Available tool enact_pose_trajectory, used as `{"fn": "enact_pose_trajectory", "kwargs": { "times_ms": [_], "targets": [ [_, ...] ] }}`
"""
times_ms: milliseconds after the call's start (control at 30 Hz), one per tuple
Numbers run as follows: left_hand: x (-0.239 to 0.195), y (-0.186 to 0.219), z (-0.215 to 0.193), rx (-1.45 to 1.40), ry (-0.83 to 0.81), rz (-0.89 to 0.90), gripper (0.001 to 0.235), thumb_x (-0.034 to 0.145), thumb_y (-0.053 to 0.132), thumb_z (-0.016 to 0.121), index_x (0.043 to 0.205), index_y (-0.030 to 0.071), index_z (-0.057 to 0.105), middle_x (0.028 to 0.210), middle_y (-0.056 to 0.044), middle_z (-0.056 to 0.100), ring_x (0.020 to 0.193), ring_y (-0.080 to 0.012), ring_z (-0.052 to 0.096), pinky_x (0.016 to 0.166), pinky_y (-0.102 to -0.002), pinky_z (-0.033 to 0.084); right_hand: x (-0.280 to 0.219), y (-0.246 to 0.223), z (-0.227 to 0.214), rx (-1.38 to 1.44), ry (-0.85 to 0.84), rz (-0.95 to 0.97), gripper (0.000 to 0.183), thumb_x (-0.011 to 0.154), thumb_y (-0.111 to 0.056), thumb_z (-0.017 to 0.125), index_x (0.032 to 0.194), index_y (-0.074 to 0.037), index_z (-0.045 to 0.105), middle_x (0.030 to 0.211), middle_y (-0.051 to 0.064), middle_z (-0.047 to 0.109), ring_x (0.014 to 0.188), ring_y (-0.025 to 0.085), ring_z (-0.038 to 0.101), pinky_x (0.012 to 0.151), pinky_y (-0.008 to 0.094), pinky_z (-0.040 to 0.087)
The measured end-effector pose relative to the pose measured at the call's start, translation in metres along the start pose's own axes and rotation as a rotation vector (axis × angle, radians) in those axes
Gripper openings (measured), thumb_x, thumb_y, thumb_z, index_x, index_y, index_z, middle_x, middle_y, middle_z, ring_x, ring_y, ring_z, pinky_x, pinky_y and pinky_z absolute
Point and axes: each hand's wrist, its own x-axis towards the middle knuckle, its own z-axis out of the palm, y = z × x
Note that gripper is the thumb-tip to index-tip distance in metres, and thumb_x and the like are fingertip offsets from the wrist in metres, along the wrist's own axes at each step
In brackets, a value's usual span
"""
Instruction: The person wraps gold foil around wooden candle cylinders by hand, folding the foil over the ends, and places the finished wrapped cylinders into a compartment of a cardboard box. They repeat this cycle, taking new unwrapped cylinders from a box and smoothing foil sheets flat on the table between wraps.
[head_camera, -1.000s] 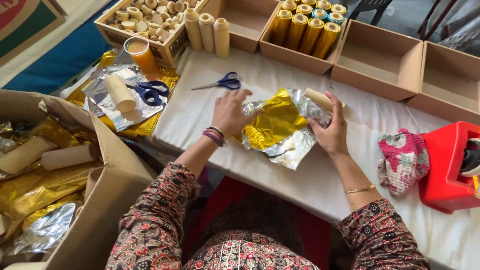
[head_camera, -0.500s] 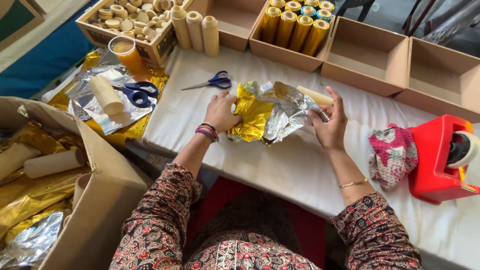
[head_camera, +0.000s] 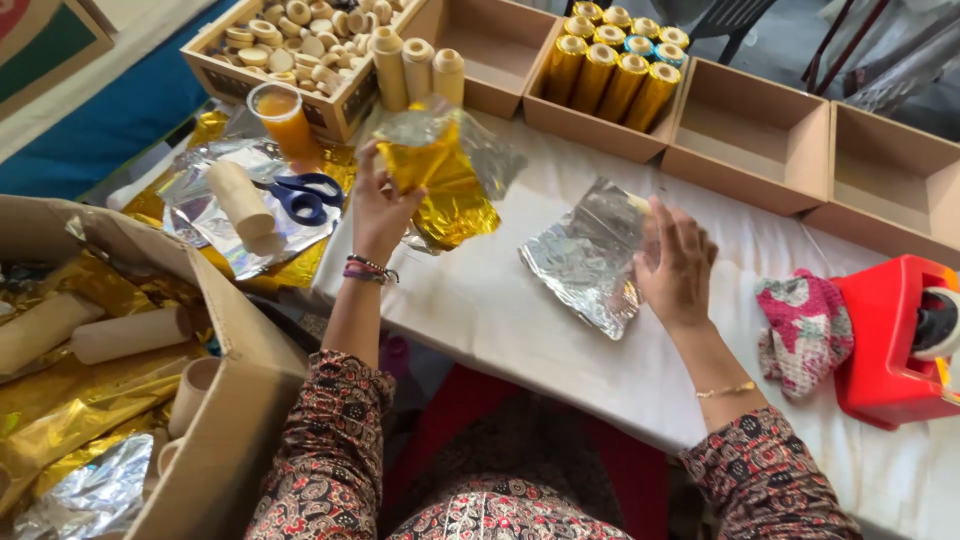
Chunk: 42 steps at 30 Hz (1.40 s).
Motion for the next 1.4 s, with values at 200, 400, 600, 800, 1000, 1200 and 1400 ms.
{"fn": "enact_pose_trajectory", "kwargs": {
  "times_ms": [200, 400, 600, 800, 1000, 1200, 1400],
  "targets": [
    [0.011, -0.048, -0.015, -0.470, 0.211, 0.056, 0.083, 0.086, -0.008, 0.074, 0.154, 0.012, 0.030, 0.116, -0.007, 0.070, 0.104, -0.0152, 0.071, 0.085, -0.027, 0.059, 0.053, -0.062, 0.007, 0.016, -0.147, -0.265, 0.051, 0.084, -0.016, 0.078, 0.132, -0.015, 0.062, 0.133, 0.010, 0.067, 0.122, 0.031, 0.063, 0.107, 0.047, 0.043],
    [0.004, -0.037, -0.015, -0.108, 0.266, 0.080, 0.091, 0.086, -0.002, 0.076, 0.158, 0.021, 0.026, 0.112, -0.016, 0.072, 0.098, -0.0222, 0.073, 0.080, -0.034, 0.060, 0.112, -0.078, 0.148, 0.192, -0.408, -0.347, 0.046, 0.099, -0.031, 0.063, 0.139, -0.008, 0.061, 0.141, 0.014, 0.062, 0.130, 0.032, 0.057, 0.110, 0.047, 0.042],
    [-0.002, -0.019, -0.019, 0.135, 0.415, 0.211, 0.090, 0.083, -0.002, 0.077, 0.152, 0.019, 0.023, 0.123, -0.030, 0.067, 0.110, -0.0459, 0.069, 0.092, -0.049, 0.055, 0.120, -0.103, 0.181, 0.093, -0.435, -0.327, 0.053, 0.093, -0.044, 0.061, 0.136, -0.012, 0.062, 0.132, 0.016, 0.062, 0.123, 0.037, 0.053, 0.102, 0.054, 0.037],
    [0.004, -0.046, -0.011, 0.297, 0.318, 0.146, 0.067, 0.092, 0.000, 0.068, 0.145, 0.018, 0.031, 0.127, -0.026, 0.067, 0.113, -0.0462, 0.067, 0.098, -0.051, 0.051, 0.117, -0.088, 0.117, -0.317, -0.635, -0.104, 0.043, 0.096, -0.051, 0.051, 0.116, -0.017, 0.067, 0.114, 0.009, 0.070, 0.112, 0.027, 0.063, 0.098, 0.045, 0.043],
    [0.001, -0.028, -0.014, 0.312, 0.246, 0.011, 0.070, 0.088, 0.001, 0.066, 0.146, 0.017, 0.031, 0.138, -0.026, 0.058, 0.127, -0.0452, 0.058, 0.107, -0.050, 0.045, 0.115, -0.080, 0.085, -0.076, -0.371, 0.166, 0.039, 0.099, -0.041, 0.046, 0.114, -0.012, 0.067, 0.108, 0.013, 0.074, 0.098, 0.034, 0.071, 0.089, 0.049, 0.050],
    [0.002, -0.028, -0.014, 0.225, 0.297, 0.140, 0.079, 0.088, 0.000, 0.064, 0.154, 0.013, 0.023, 0.153, -0.032, 0.041, 0.139, -0.0506, 0.044, 0.114, -0.050, 0.039, 0.117, -0.139, 0.141, 0.214, -0.391, -0.068, 0.062, 0.102, -0.059, 0.049, 0.137, -0.009, 0.059, 0.127, 0.027, 0.062, 0.126, 0.045, 0.056, 0.098, 0.056, 0.044],
    [-0.004, -0.029, -0.012, 0.338, 0.328, 0.217, 0.066, 0.095, 0.006, 0.064, 0.152, 0.009, 0.032, 0.152, -0.027, 0.046, 0.139, -0.0477, 0.046, 0.117, -0.050, 0.037, 0.126, -0.157, 0.058, 0.622, -0.585, 0.110, 0.071, 0.096, -0.067, 0.041, 0.136, -0.013, 0.063, 0.136, 0.015, 0.068, 0.128, 0.027, 0.063, 0.105, 0.039, 0.047]
  ]
}}
